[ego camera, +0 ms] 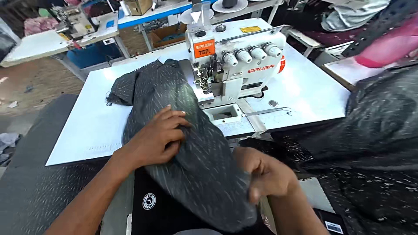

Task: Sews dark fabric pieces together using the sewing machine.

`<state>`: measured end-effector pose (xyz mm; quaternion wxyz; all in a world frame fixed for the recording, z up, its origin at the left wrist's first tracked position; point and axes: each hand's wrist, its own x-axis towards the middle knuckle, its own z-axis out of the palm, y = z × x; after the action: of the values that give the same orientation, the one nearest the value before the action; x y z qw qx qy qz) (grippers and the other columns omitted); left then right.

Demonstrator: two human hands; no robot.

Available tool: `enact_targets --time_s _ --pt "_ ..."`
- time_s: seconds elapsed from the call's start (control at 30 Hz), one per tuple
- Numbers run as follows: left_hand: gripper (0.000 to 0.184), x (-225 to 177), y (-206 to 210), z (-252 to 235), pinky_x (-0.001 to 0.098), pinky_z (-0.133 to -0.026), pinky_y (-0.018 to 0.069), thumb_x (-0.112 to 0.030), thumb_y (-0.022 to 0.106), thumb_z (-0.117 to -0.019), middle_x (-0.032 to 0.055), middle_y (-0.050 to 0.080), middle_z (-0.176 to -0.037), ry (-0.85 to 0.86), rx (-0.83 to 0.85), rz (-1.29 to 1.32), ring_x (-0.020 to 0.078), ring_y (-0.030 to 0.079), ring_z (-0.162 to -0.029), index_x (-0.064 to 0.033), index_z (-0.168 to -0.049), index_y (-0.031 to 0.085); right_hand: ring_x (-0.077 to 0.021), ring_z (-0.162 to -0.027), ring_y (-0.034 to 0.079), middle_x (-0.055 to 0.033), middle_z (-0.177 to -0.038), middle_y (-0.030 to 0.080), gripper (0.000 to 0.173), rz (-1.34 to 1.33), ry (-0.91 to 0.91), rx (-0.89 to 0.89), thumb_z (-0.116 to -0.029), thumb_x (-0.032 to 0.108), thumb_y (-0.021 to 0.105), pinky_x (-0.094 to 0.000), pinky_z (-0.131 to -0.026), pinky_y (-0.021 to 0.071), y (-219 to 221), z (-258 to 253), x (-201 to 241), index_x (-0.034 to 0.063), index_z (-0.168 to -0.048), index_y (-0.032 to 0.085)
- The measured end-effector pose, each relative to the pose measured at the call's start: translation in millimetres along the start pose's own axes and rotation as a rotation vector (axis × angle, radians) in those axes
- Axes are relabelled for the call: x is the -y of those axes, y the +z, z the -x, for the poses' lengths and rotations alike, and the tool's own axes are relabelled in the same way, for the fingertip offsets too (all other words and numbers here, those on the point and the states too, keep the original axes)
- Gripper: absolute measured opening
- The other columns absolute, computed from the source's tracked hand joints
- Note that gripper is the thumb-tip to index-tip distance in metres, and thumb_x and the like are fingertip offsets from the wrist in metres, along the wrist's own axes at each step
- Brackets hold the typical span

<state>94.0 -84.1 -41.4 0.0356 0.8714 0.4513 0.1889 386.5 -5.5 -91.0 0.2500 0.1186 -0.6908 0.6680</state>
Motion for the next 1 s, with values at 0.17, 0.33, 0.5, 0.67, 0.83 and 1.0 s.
enact_targets --time_s 0.17,0.33,0.5,0.67,0.83,1.0 --pt "0.023 -21 -4 19 0.0358 -0.096 0.0519 -0.022 0.053 -0.0975 -0.0016 0.068 -0.116 -0.172 -0.276 0.114 0.0135 0.06 -0.113 -0.0136 -0.097 0.074 0.0021 -0.058 0.052 0.0069 -0.065 0.056 0.035 0.193 0.176 -0.16 -0.1038 0.039 0.06 -0.0157 -0.052 0.0443 0 7 -14 0.0114 -0.082 0.065" --pt "0.032 -20 16 42 0.0245 -0.076 0.0599 -0.017 0.057 -0.0988 -0.0003 0.063 -0.132 -0.307 -0.282 0.212 0.0046 0.066 -0.092 -0.0124 -0.129 0.068 0.0018 -0.06 0.052 0.0056 -0.065 0.054 0.037 0.245 0.135 -0.073 -0.107 0.037 0.055 -0.0157 -0.053 0.0435 2 22 6 0.0087 -0.084 0.062" --pt "0.039 14 -1 53 0.0417 -0.071 0.0606 -0.015 0.062 -0.0973 0.0082 0.063 -0.133 -0.798 -0.458 0.347 0.0194 0.069 -0.084 -0.0109 -0.136 0.062 0.0032 -0.059 0.052 0.008 -0.066 0.055 0.033 0.336 0.198 -0.162 -0.1056 0.037 0.058 -0.0137 -0.052 0.0431 -14 44 27 0.012 -0.085 0.064" --pt "0.06 99 -3 56 0.0606 -0.086 0.0573 -0.039 0.063 -0.1003 0.0238 0.051 -0.145 -1.095 -0.522 0.373 0.0382 0.067 -0.108 -0.0031 -0.146 0.047 0.0047 -0.056 0.05 0.0098 -0.064 0.054 0.031 0.354 0.245 -0.206 -0.1051 0.037 0.059 -0.0119 -0.049 0.0412 -14 61 39 0.0139 -0.085 0.063" --pt "0.098 168 3 22 0.0747 -0.101 0.0412 -0.068 0.063 -0.0899 0.0372 0.048 -0.143 -1.306 -0.26 0.062 0.0545 0.051 -0.129 0.0087 -0.147 0.041 0.004 -0.053 0.048 0.0096 -0.061 0.052 0.033 0.404 0.258 -0.154 -0.1052 0.038 0.059 -0.0129 -0.047 0.038 -9 50 46 0.0133 -0.083 0.063" --pt "0.041 190 0 23 0.0704 -0.088 0.0489 -0.031 0.062 -0.0992 0.0311 0.066 -0.113 -1.28 -0.335 0.095 0.0479 0.065 -0.107 0.0055 -0.115 0.067 0.0045 -0.056 0.05 0.0104 -0.064 0.053 0.035 0.478 0.245 -0.084 -0.1059 0.041 0.056 -0.0131 -0.048 0.0405 -9 48 62 0.0153 -0.084 0.064"
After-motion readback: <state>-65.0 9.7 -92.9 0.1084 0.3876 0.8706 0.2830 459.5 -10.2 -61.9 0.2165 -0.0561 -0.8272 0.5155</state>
